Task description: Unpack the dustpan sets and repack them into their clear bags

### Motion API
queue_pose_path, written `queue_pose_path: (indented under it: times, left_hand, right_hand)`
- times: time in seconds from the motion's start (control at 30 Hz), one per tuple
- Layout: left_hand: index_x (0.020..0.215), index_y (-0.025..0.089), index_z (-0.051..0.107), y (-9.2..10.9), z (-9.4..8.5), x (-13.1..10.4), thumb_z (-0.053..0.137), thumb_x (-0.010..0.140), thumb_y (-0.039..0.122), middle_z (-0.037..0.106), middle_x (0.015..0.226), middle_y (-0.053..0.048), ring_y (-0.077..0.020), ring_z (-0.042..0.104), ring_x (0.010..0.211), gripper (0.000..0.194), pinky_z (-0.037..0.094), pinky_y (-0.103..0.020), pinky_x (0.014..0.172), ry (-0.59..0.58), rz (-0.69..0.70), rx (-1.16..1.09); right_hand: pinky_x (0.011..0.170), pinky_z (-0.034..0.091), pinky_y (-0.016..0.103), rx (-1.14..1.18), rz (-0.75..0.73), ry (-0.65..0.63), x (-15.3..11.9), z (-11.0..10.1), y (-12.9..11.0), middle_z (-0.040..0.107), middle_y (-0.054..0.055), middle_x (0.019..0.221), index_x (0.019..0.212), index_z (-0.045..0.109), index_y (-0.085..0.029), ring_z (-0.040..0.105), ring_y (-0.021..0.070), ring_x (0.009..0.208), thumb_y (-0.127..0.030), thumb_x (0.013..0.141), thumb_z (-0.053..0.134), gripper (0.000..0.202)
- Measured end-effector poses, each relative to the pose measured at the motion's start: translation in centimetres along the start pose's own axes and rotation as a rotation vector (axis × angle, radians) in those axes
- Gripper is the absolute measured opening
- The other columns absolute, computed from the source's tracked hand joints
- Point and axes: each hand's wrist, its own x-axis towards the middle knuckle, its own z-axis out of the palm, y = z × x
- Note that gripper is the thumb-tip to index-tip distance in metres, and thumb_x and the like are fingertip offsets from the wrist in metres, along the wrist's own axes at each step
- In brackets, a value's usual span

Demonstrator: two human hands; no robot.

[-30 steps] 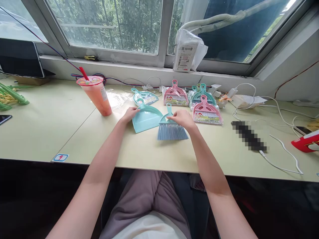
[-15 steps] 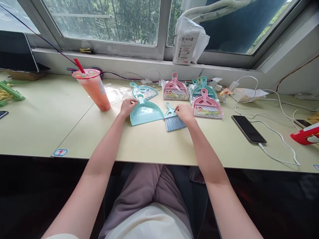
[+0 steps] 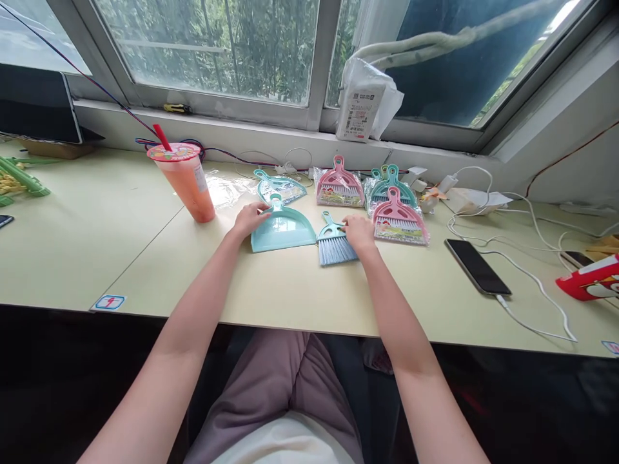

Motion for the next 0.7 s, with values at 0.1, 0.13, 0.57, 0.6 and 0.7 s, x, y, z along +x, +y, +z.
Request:
queue_pose_path:
  times: [0.1,0.13,0.57,0.6,0.7]
  left_hand:
    - [0.095,0.021,0.073,-0.6,0.0,0.1,0.066,0.074,0.03,0.072,0.103,-0.006,-0.0229,0.063,0.089,0.024,0.046,-0.032,0.082,0.009,0.003,-0.097]
    - [0.093,0.02,0.073,-0.8,-0.1,0.1,0.066,0.073,0.03,0.072,0.102,-0.006,-0.0227,0.063,0.088,0.023,0.047,-0.033,0.082,0.025,-0.006,-0.143]
    - [0.1,0.014,0.073,3.2,-1.8,-1.7,0.079,0.062,0.055,0.073,0.093,-0.009,-0.0244,0.067,0.085,0.056,0.051,-0.033,0.078,-0.113,-0.119,-0.902]
    - [0.1,0.014,0.073,3.7,-1.5,-2.1,0.079,0.063,0.056,0.074,0.095,-0.01,-0.0256,0.068,0.087,0.056,0.051,-0.034,0.079,-0.196,-0.114,-0.923]
    - [0.104,0.016,0.072,5.1,-0.4,-3.1,0.073,0.071,0.057,0.073,0.104,-0.011,-0.0273,0.067,0.098,0.053,0.051,-0.036,0.085,-0.447,-0.055,-0.927]
  right_hand:
    - [0.079,0.044,0.032,-0.013,-0.042,0.029,0.0,0.2,0.4,0.067,0.013,0.11,0.105,0.073,-0.021,0.064,0.0222,0.094,-0.021,0.095,0.052,0.023]
    - [0.078,0.044,0.032,-0.002,-0.066,0.059,-0.1,0.2,0.4,0.066,0.013,0.111,0.105,0.072,-0.02,0.063,0.0227,0.094,-0.021,0.096,0.049,0.025]
    - [0.074,0.047,0.031,1.193,-0.369,-0.071,0.5,-2.5,-0.2,0.065,0.001,0.077,0.095,0.057,-0.02,0.06,0.0161,0.074,-0.051,0.079,0.063,0.035]
    - [0.074,0.047,0.03,1.192,-0.365,-0.066,0.3,-2.5,-0.8,0.065,0.001,0.077,0.095,0.057,-0.02,0.06,0.0158,0.073,-0.05,0.08,0.062,0.033]
    - [0.076,0.047,0.031,0.995,-0.345,0.002,-0.7,-1.8,-3.2,0.067,0.003,0.081,0.093,0.059,-0.02,0.061,0.0167,0.076,-0.036,0.085,0.057,0.019]
